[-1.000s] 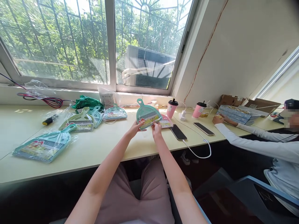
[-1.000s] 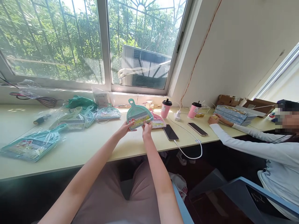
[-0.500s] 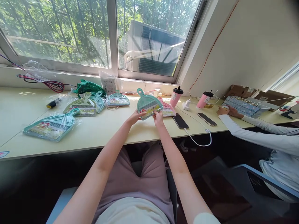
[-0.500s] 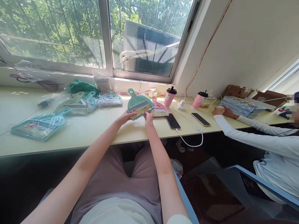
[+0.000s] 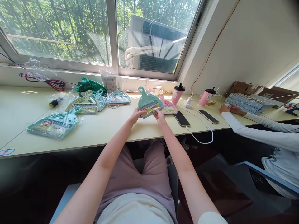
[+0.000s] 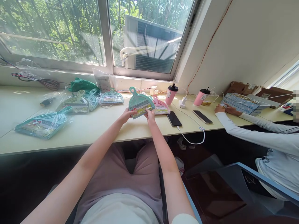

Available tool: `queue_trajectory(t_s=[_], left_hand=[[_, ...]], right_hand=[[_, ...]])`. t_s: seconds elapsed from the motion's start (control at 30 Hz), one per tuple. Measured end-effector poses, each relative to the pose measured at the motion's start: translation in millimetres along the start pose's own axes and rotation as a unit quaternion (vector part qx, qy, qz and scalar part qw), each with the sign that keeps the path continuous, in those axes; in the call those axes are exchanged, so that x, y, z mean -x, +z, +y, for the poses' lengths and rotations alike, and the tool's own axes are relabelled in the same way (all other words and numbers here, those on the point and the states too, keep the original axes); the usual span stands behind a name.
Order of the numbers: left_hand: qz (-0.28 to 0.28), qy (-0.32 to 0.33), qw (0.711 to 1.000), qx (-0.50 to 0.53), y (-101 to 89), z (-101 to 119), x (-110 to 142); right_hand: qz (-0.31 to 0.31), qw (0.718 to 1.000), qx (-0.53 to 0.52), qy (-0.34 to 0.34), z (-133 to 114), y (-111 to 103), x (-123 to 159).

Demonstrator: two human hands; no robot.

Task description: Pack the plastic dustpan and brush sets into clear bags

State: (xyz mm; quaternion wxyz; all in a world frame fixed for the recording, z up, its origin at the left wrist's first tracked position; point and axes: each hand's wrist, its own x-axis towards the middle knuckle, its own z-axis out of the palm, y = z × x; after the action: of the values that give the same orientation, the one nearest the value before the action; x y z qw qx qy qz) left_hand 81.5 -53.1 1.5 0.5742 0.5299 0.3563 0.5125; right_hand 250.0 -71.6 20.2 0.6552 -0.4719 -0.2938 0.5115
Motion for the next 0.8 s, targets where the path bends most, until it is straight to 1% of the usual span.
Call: queue_trajectory(t_s=[0.07,0.13,0.17,0.2,0.23,0.27,0.3,0.33,0.37,0.4,0.43,0.47,0.5,0.53,0.57,0.6,0.67,0.8], left_hand=[[0.001,-0.003,1.0,0.014,-2.7,2.6,1.1],[-0.002,-0.013,0.999,0.031,-6.0,5.5,2.4],[-0.005,-0.019,0.999,0.038,-7.5,7.0,3.0],[-0.008,-0.025,0.999,0.043,-8.8,8.4,3.6],[-0.01,-0.031,0.998,0.05,-9.9,9.6,4.0],[-0.013,-0.037,0.998,0.058,-10.5,10.6,4.2],[-0.017,-0.042,0.997,0.067,-10.8,11.5,4.3],[-0.023,-0.046,0.996,0.077,-10.7,12.1,4.2],[-0.029,-0.048,0.995,0.087,-10.4,12.5,4.1],[-0.037,-0.051,0.994,0.094,-9.9,12.9,3.9],[-0.044,-0.054,0.993,0.098,-9.4,13.0,3.8],[-0.051,-0.058,0.992,0.099,-8.9,13.1,3.7],[-0.058,-0.062,0.992,0.098,-8.6,13.1,3.7],[-0.065,-0.068,0.991,0.095,-8.5,12.9,3.7],[-0.072,-0.074,0.991,0.089,-8.6,12.6,3.8],[-0.078,-0.078,0.99,0.082,-9.0,12.1,3.9],[-0.087,-0.085,0.99,0.068,-10.0,10.3,4.0],[-0.105,-0.108,0.987,0.048,-10.4,3.6,3.3]], right_hand=[[-0.026,0.997,0.067,0.03,-8.5,-7.4,4.0],[-0.082,0.98,0.18,0.036,-20.4,-22.0,9.0],[-0.111,0.962,0.248,0.019,-27.3,-31.8,12.4],[-0.129,0.939,0.319,-0.017,-34.4,-42.9,16.5],[-0.132,0.908,0.392,-0.072,-41.6,-54.9,21.3],[-0.126,0.867,0.459,-0.149,-48.6,-67.1,26.7],[-0.11,0.813,0.519,-0.239,-55.1,-79.0,32.5],[-0.097,0.747,0.571,-0.326,-60.9,-90.1,38.1],[-0.091,0.675,0.611,-0.404,-65.6,-99.9,43.1],[-0.089,0.603,0.642,-0.464,-69.1,-108.1,47.1],[-0.093,0.541,0.664,-0.508,-71.4,-114.5,49.7],[-0.098,0.494,0.676,-0.538,-72.5,-119.1,50.9],[-0.1,0.464,0.681,-0.558,-72.8,-122.0,50.7],[-0.099,0.452,0.678,-0.572,-72.5,-123.6,49.4],[-0.096,0.454,0.669,-0.58,-72.0,-124.1,47.7],[-0.093,0.467,0.658,-0.584,-71.6,-123.9,45.9],[-0.086,0.508,0.632,-0.578,-72.2,-122.4,43.8],[-0.077,0.6,0.584,-0.541,-77.7,-120.3,47.5]])
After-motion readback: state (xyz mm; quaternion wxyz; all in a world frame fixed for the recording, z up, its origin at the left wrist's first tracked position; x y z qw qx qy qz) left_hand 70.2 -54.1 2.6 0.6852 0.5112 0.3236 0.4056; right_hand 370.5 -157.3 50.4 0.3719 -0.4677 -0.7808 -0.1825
